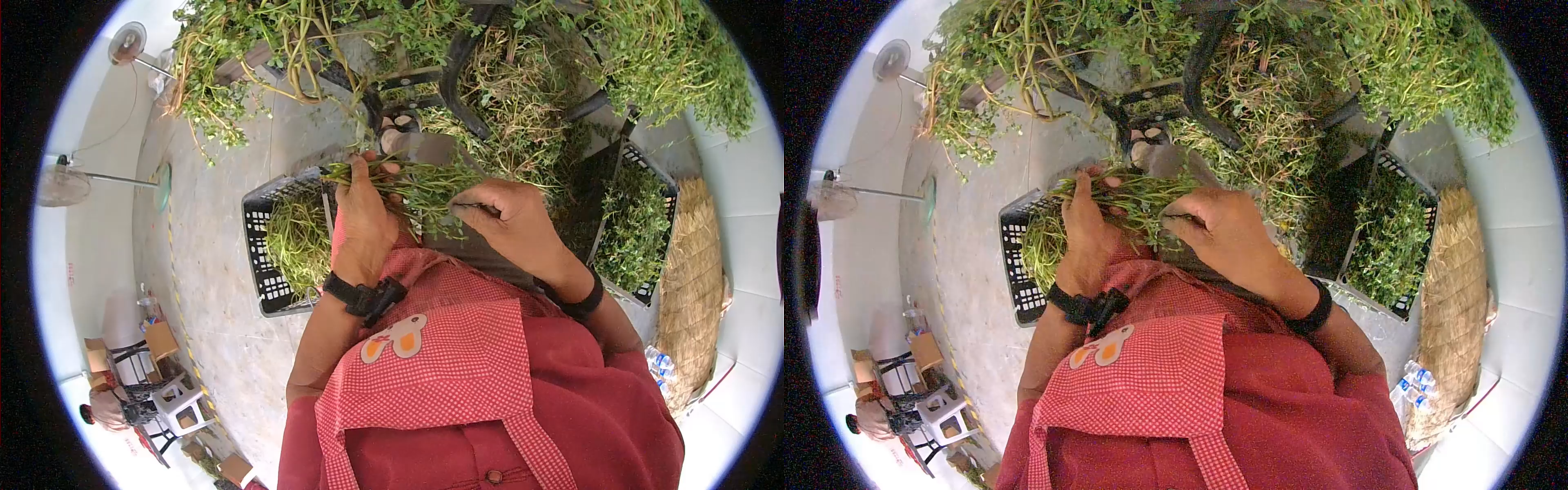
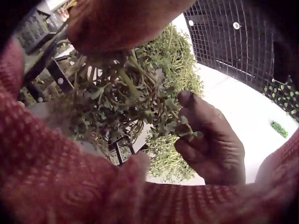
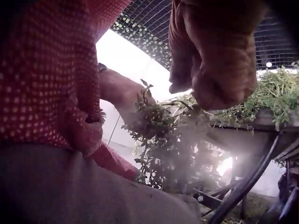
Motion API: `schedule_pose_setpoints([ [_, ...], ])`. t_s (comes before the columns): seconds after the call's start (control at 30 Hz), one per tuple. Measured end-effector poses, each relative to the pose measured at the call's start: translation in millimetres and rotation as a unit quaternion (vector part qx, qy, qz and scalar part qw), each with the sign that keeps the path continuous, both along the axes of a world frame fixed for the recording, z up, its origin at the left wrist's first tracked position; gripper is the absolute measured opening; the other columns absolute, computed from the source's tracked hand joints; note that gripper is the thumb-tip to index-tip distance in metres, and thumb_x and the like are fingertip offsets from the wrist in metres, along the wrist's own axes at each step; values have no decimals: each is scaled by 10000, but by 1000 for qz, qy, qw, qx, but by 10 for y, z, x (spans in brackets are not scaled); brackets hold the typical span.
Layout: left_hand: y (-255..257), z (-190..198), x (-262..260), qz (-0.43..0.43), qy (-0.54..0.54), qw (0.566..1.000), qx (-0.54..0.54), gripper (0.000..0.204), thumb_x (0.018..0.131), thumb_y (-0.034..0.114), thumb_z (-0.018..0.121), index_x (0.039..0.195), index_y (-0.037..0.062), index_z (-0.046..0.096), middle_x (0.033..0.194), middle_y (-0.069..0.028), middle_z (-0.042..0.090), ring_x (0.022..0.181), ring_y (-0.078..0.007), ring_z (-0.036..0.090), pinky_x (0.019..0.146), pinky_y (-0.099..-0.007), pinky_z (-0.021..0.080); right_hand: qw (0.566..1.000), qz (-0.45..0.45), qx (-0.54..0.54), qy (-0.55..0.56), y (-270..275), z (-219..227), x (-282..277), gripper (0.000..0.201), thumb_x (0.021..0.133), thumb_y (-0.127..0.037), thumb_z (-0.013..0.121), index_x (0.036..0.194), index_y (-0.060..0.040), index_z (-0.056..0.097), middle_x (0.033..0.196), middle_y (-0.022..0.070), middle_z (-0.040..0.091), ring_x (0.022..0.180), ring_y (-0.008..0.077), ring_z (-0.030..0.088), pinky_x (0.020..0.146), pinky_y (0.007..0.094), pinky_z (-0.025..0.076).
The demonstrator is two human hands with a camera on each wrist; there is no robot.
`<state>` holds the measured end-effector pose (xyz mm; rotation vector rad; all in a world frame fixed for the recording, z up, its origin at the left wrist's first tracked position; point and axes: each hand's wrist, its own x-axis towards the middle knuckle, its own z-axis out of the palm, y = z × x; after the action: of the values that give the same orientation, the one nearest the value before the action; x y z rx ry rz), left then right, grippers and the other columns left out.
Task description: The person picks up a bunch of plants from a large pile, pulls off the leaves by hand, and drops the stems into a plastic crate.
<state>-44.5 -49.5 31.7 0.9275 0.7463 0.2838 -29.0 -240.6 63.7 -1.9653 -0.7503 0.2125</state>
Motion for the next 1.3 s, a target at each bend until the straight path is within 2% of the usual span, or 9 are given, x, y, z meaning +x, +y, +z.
schedule_pose_setpoints([
  [0.33,-13,-88,-25,-30,-54,997,-36,206,965,253,399,982,67,484,736,-79,597,572,-147,488,465,-268,384,949,57,-183,-249,189,-123,-37,102,766,-163,578,847,-101,582,771,69,562,687,244,600,574,363,498],
  [0.57,-124,-4,-20,-24,-11,1000,-13,221,972,255,368,958,72,491,721,-78,590,554,-136,481,403,-233,325,954,22,-113,-276,208,-391,43,110,756,-142,595,812,-54,560,726,94,556,622,255,594,535,361,492],
  [0.67,-210,96,14,-26,-6,999,-20,220,974,253,364,946,79,496,719,-69,592,524,-130,464,384,-223,296,996,-66,59,-16,224,-453,83,121,791,-149,604,788,-41,549,623,50,517,486,194,531,451,311,426],
  [0.7,-207,118,14,-26,-6,999,-20,220,974,253,364,946,79,496,719,-69,592,524,-130,464,384,-223,296,945,-55,183,266,173,-397,106,123,814,-149,600,780,-42,548,583,16,477,446,145,469,423,275,368],
  [0.73,-208,135,23,-23,8,999,-25,223,976,252,358,945,79,497,717,-67,593,509,-129,452,381,-223,293,801,-38,289,522,108,-331,127,132,837,-148,595,772,-43,547,544,-18,438,407,96,407,396,240,310],
  [0.83,-102,-87,64,-9,12,999,-39,237,980,251,342,942,75,497,723,-72,593,496,-125,421,384,-224,291,710,34,446,544,-160,-88,185,151,875,-149,564,761,-52,543,547,-64,391,422,34,326,387,195,214],
  [0.97,15,-219,56,26,-6,992,-123,259,987,249,313,951,63,489,761,-89,586,528,-123,371,435,-232,316,750,47,441,490,-276,64,71,150,900,-147,532,803,-37,565,549,-72,385,427,19,318,382,193,216],
  [1.2,-13,-194,42,17,-20,991,-131,270,983,236,282,1012,92,508,839,-12,559,608,-130,331,573,-245,376,906,-34,129,402,-34,-222,-164,231,927,-227,522,897,-6,582,566,-97,352,453,10,295,399,205,229],
  [1.3,-126,-82,7,-20,-31,994,-106,271,987,261,279,989,110,505,835,-7,558,602,-127,341,552,-239,363,936,-59,81,338,119,-333,-87,305,891,-257,547,1027,5,622,850,46,655,766,102,548,716,284,446],
])
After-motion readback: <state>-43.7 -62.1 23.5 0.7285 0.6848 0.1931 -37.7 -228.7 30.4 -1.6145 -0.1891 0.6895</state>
